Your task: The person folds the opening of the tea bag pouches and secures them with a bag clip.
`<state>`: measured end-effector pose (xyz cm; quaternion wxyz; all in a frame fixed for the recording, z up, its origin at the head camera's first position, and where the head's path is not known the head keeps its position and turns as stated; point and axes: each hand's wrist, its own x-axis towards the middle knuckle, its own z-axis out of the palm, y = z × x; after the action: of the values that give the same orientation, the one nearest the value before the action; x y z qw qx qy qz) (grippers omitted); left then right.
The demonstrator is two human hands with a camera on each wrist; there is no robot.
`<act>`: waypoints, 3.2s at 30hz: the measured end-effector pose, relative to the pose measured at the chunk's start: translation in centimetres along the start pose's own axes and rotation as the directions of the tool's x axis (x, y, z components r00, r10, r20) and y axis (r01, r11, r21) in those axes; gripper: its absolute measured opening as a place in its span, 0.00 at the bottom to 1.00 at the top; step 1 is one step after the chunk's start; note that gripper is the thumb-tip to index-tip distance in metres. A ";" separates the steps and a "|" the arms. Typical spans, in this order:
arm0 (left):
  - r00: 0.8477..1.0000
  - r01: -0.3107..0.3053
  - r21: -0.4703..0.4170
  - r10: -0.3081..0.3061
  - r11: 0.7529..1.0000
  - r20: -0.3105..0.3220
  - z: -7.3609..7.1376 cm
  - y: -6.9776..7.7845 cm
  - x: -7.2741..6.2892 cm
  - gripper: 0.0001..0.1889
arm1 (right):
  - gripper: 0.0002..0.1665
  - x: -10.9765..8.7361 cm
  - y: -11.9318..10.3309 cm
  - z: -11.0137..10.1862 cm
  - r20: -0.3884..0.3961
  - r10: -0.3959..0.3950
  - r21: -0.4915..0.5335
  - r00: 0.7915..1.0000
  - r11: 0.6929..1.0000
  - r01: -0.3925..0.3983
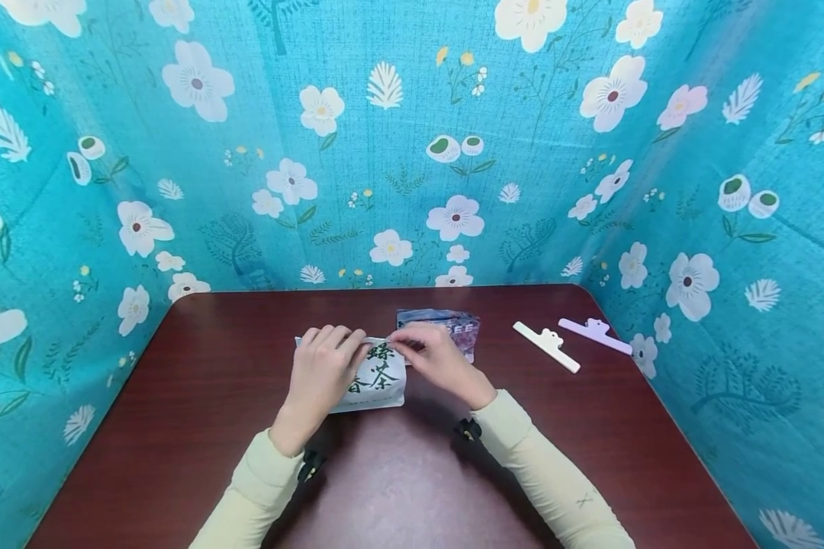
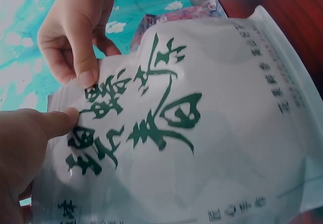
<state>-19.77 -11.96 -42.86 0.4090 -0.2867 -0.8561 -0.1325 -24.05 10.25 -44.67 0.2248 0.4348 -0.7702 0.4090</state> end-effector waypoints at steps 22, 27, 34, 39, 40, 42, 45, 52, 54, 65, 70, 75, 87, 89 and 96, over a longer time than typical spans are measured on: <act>0.998 0.051 -0.002 -0.051 0.999 0.024 -1.3 -1.3 -0.4 0.07 | 0.11 -0.3 0.1 0.1 -0.025 -0.082 -0.021 0.996 0.996 0.082; 0.997 0.069 -0.031 -0.068 0.997 0.036 -2.0 -2.1 -0.5 0.06 | 0.11 -0.4 0.2 0.1 -0.026 -0.098 -0.025 0.995 0.995 0.097; 0.999 0.046 -0.061 -0.044 0.997 0.031 -2.0 -2.7 -0.9 0.06 | 0.11 -0.6 0.0 0.5 0.009 -0.184 -0.072 0.983 0.980 0.184; 0.998 0.057 -0.064 -0.055 0.996 0.033 -1.9 -2.6 -0.9 0.07 | 0.15 -0.8 -0.2 0.7 0.043 -0.254 -0.154 0.966 0.954 0.257; 0.998 0.059 -0.064 -0.057 0.996 0.034 -1.9 -2.6 -0.9 0.07 | 0.16 -0.8 -0.3 0.8 0.050 -0.264 -0.170 0.963 0.948 0.268; 0.998 0.061 -0.065 -0.059 0.996 0.034 -1.8 -2.6 -0.9 0.07 | 0.16 -0.9 -0.4 0.8 0.061 -0.274 -0.191 0.960 0.941 0.280; 0.998 0.062 -0.067 -0.060 0.996 0.030 -1.7 -2.6 -0.9 0.06 | 0.15 -0.9 -0.5 0.9 0.068 -0.268 -0.204 0.961 0.939 0.276; 0.999 0.047 -0.063 -0.047 0.997 -0.001 -1.3 -2.7 -1.2 0.06 | 0.13 -1.3 -0.3 1.2 0.054 -0.201 -0.153 0.978 0.966 0.207; 0.999 0.045 -0.062 -0.045 0.997 -0.005 -1.2 -2.8 -1.2 0.06 | 0.12 -1.5 -0.3 1.3 0.053 -0.169 -0.119 0.984 0.978 0.174; 1.000 0.028 -0.056 -0.027 0.998 0.009 -1.3 -2.7 -1.1 0.07 | 0.10 -0.4 -0.3 2.1 0.024 0.021 -0.064 0.999 0.998 -0.020; 0.999 0.025 -0.058 -0.024 0.998 0.022 -1.4 -2.7 -1.1 0.08 | 0.20 0.0 -0.6 2.4 0.033 0.098 -0.097 0.995 0.991 -0.094; 1.000 0.025 -0.071 -0.024 0.997 0.015 -1.3 -2.6 -1.2 0.09 | 0.17 0.4 -0.7 2.6 0.065 0.100 -0.150 0.993 0.985 -0.090; 0.998 0.015 -0.025 -0.014 1.000 0.054 -1.0 -2.2 -1.2 0.10 | 0.07 0.8 -0.8 3.0 0.068 0.103 -0.157 0.992 0.983 -0.091; 0.999 0.015 -0.019 -0.014 1.000 0.047 -0.9 -2.1 -1.2 0.08 | 0.06 0.8 -0.9 3.0 0.068 0.105 -0.159 0.992 0.983 -0.093; 0.999 0.022 0.007 -0.022 1.000 0.033 -0.6 -1.6 -1.0 0.08 | 0.06 1.0 -0.9 3.0 0.077 0.109 -0.173 0.991 0.980 -0.094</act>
<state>-19.89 -13.87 -43.23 0.3941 -0.2782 -0.8663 -0.1296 -23.74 7.05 -45.29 0.2064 0.3916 -0.8321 0.3341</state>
